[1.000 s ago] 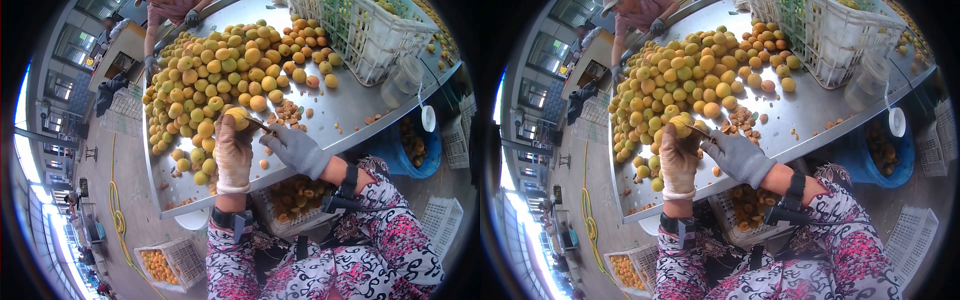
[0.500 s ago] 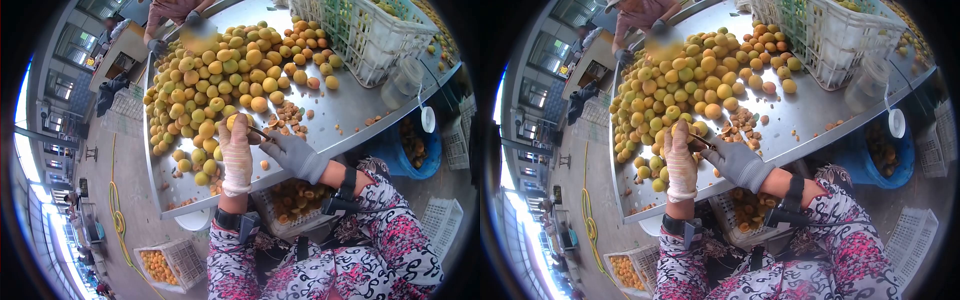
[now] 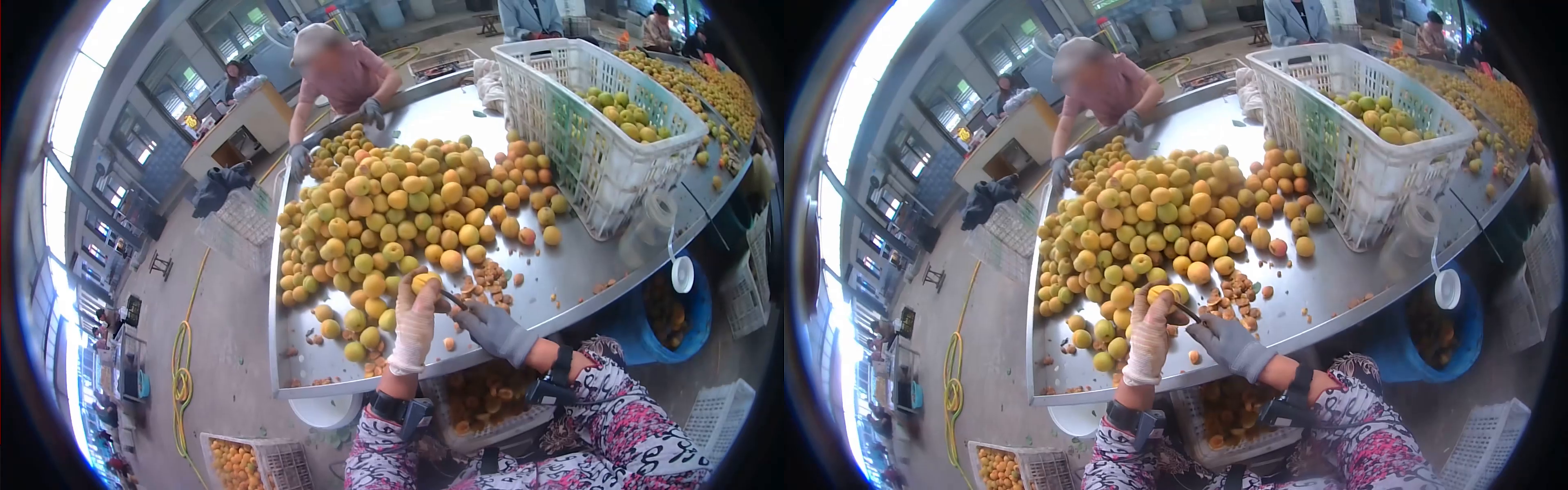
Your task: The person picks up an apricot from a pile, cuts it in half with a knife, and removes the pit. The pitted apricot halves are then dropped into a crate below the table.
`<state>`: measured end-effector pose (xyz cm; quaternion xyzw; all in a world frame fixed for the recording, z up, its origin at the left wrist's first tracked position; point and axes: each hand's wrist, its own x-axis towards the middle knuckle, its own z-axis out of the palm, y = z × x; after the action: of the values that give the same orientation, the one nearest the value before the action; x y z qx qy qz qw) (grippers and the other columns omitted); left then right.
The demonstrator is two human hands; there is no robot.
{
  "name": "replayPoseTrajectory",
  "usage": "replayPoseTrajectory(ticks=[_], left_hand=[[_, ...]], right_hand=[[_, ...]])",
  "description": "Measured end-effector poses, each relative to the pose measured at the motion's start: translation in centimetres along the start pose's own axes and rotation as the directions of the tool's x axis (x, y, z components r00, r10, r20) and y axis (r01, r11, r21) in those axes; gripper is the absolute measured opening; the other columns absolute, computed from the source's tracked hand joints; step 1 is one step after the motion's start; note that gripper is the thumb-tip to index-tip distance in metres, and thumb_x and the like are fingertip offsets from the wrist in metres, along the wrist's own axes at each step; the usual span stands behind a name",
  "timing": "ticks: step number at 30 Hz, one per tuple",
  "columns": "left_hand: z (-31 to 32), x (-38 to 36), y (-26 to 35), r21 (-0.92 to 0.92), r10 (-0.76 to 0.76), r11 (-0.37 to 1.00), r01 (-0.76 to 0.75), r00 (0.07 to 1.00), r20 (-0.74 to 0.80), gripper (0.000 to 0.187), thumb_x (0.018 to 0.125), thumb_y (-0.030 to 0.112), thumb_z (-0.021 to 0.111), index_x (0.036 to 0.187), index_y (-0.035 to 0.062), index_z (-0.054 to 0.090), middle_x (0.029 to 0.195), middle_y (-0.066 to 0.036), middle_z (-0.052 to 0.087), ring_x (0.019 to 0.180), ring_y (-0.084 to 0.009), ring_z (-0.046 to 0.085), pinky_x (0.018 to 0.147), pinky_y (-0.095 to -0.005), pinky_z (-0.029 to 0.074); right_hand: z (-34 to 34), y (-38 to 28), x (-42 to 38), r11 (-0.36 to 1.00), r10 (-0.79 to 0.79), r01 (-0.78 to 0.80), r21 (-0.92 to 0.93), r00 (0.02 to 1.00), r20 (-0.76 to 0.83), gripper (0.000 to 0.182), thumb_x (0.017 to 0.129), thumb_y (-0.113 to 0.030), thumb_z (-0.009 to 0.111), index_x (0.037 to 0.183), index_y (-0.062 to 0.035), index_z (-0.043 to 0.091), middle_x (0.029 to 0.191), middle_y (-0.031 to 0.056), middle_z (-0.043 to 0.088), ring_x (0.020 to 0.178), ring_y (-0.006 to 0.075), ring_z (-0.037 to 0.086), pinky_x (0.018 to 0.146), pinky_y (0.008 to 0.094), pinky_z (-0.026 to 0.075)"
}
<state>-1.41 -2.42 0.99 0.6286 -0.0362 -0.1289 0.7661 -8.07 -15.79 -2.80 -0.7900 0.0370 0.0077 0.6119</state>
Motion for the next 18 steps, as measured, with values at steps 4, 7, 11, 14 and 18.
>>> replayPoseTrajectory(ticks=[4,7,11,14,18], left_hand=[[-0.30,0.16,0.15,-0.035,-0.024,0.999,0.026,0.999,0.044,0.039,0.087,0.023,0.060,0.120,0.0062,0.046,0.091,-0.004,0.060,0.071,-0.0123,0.062,0.055,-0.0190,0.043],[-0.49,0.58,0.10,-0.106,-0.039,0.993,0.048,0.996,0.086,0.041,0.086,0.018,0.062,0.121,0.0025,0.047,0.093,-0.007,0.061,0.076,-0.0146,0.063,0.067,-0.0232,0.050],[-0.76,0.63,0.10,-0.117,-0.067,0.990,0.081,0.991,0.118,0.043,0.086,0.015,0.061,0.123,0.0007,0.045,0.094,-0.008,0.060,0.077,-0.0155,0.063,0.072,-0.0251,0.052],[-0.55,0.70,-0.04,-0.117,-0.058,0.991,0.069,0.994,0.097,0.044,0.087,0.013,0.059,0.125,0.0002,0.043,0.095,-0.008,0.060,0.077,-0.0157,0.063,0.073,-0.0252,0.051],[-0.60,0.38,-0.24,-0.123,-0.025,0.992,0.034,0.997,0.075,0.045,0.087,0.012,0.058,0.128,-0.0005,0.041,0.094,-0.008,0.059,0.078,-0.0149,0.062,0.073,-0.0256,0.051]], right_hand=[[-0.38,-0.27,-0.06,0.999,0.026,-0.025,-0.039,1.000,0.010,0.039,0.092,-0.040,0.052,0.101,-0.0035,0.060,0.080,0.0180,0.065,0.077,0.0347,0.063,0.069,0.0418,0.048],[-0.82,-0.33,0.11,0.996,0.061,-0.056,-0.063,0.994,0.088,0.034,0.096,-0.034,0.047,0.113,-0.0084,0.061,0.080,0.0032,0.064,0.066,0.0115,0.056,0.063,0.0259,0.046],[-0.69,0.29,0.29,0.998,0.031,-0.027,-0.060,0.997,0.073,0.033,0.094,-0.036,0.049,0.106,-0.0071,0.061,0.076,0.0067,0.064,0.068,0.0190,0.058,0.064,0.0305,0.047],[-0.80,-0.14,0.22,0.996,-0.001,0.005,-0.092,0.999,0.041,0.035,0.093,-0.038,0.051,0.099,-0.0042,0.060,0.074,0.0114,0.064,0.073,0.0282,0.064,0.066,0.0371,0.049],[-0.65,0.05,0.22,0.996,0.006,-0.002,-0.087,0.999,0.040,0.035,0.093,-0.038,0.051,0.099,-0.0050,0.060,0.075,0.0113,0.064,0.074,0.0283,0.064,0.066,0.0374,0.049]])
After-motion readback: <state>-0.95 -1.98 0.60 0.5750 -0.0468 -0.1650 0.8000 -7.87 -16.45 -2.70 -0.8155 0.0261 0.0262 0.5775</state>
